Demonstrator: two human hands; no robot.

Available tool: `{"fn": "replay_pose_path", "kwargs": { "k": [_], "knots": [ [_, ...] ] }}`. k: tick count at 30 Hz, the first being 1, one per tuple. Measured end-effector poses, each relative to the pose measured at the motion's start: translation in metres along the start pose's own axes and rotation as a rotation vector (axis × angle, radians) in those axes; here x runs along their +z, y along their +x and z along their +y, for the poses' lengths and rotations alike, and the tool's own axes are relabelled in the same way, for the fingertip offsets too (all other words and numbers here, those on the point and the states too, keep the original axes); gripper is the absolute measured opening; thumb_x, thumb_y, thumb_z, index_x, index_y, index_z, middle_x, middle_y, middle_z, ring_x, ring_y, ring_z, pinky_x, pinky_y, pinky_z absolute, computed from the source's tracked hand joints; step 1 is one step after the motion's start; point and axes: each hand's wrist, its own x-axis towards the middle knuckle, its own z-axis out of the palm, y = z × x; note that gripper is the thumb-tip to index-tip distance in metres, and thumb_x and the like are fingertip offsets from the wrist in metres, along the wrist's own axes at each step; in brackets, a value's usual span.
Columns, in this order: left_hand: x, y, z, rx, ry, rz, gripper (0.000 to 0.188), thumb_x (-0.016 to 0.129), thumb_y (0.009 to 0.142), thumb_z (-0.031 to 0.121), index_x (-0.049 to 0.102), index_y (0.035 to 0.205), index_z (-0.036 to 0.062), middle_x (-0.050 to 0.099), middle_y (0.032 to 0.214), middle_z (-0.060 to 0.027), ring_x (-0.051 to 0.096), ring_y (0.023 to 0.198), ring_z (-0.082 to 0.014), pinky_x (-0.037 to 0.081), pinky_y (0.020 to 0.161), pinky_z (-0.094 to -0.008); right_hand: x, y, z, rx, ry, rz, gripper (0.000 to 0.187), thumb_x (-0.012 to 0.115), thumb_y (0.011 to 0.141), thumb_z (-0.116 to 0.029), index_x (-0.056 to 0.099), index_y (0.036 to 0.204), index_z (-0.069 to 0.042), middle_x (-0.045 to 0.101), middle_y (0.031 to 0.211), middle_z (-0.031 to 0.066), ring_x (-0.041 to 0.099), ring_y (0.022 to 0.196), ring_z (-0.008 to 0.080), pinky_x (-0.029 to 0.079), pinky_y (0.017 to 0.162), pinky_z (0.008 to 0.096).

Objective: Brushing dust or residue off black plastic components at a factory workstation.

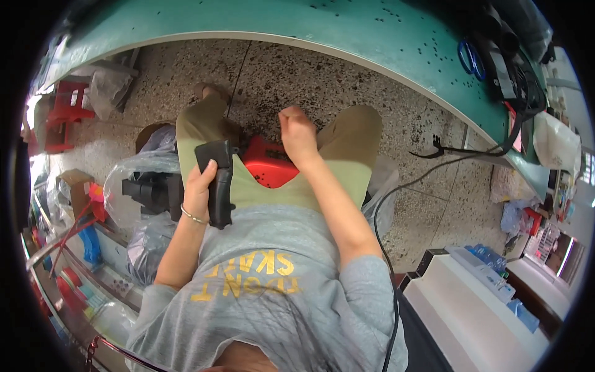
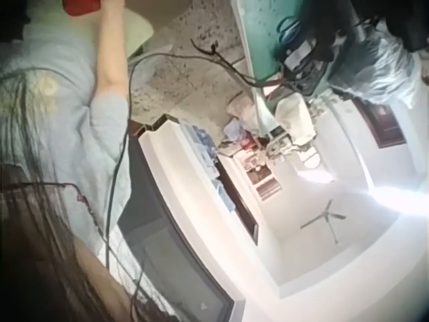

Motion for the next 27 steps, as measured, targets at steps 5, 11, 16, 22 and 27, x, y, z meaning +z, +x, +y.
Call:
{"fn": "replay_pose_path", "kwargs": {
  "k": [5,11,16,22,27],
  "knots": [
    [-0.014,0.004,0.008,0.039,0.119,0.139,0.033,0.046,0.093,0.032,0.058,0.087,0.0021,0.06,0.077,-0.0012,0.055,0.065,-0.0099,0.045,0.056,-0.0238,-0.038,0.013,-0.034,-0.057,0.291,-0.003,0.006,0.065,0.076,-0.003,0.063,0.082,-0.003,0.063,0.077,0.0079,0.06,0.068,0.0184,0.048,0.069,0.0282],
    [-0.007,0.007,0.004,0.659,1.338,-0.001,0.025,0.059,0.081,0.025,0.054,0.069,0.0034,0.057,0.061,-0.0176,0.057,0.059,-0.0368,0.045,0.052,-0.0436,-0.061,0.005,-0.082,-0.508,0.3,-0.259,0.011,0.069,0.07,-0.004,0.063,0.078,-0.007,0.065,0.082,0.003,0.06,0.077,0.0174,0.036,0.091,0.0405],
    [0.003,-0.002,0.006,0.745,1.487,-0.091,0.021,0.061,0.079,0.024,0.056,0.072,0.0059,0.058,0.061,-0.0128,0.058,0.058,-0.0315,0.046,0.052,-0.041,-0.049,-0.005,-0.083,-0.475,0.385,-0.449,0.008,0.068,0.072,-0.005,0.065,0.079,-0.007,0.066,0.083,0.0015,0.061,0.076,0.0143,0.033,0.094,0.0397],
    [0.0,0.003,-0.001,0.832,1.541,-0.127,0.018,0.062,0.078,0.023,0.054,0.074,0.0062,0.057,0.062,-0.0104,0.058,0.058,-0.0286,0.045,0.052,-0.0396,-0.047,-0.003,-0.07,-0.126,0.501,-0.675,0.005,0.066,0.075,-0.007,0.066,0.08,-0.005,0.066,0.083,0.0014,0.06,0.077,0.0151,0.036,0.091,0.0374],
    [0.006,0.002,-0.001,0.784,1.577,-0.142,0.018,0.062,0.078,0.022,0.054,0.073,0.0066,0.057,0.062,-0.0102,0.058,0.058,-0.0282,0.046,0.052,-0.0397,-0.041,-0.008,-0.074,-0.13,0.483,-0.675,0.004,0.064,0.075,-0.005,0.062,0.078,-0.004,0.062,0.078,0.0038,0.058,0.076,0.02,0.042,0.085,0.0382]
  ]
}}
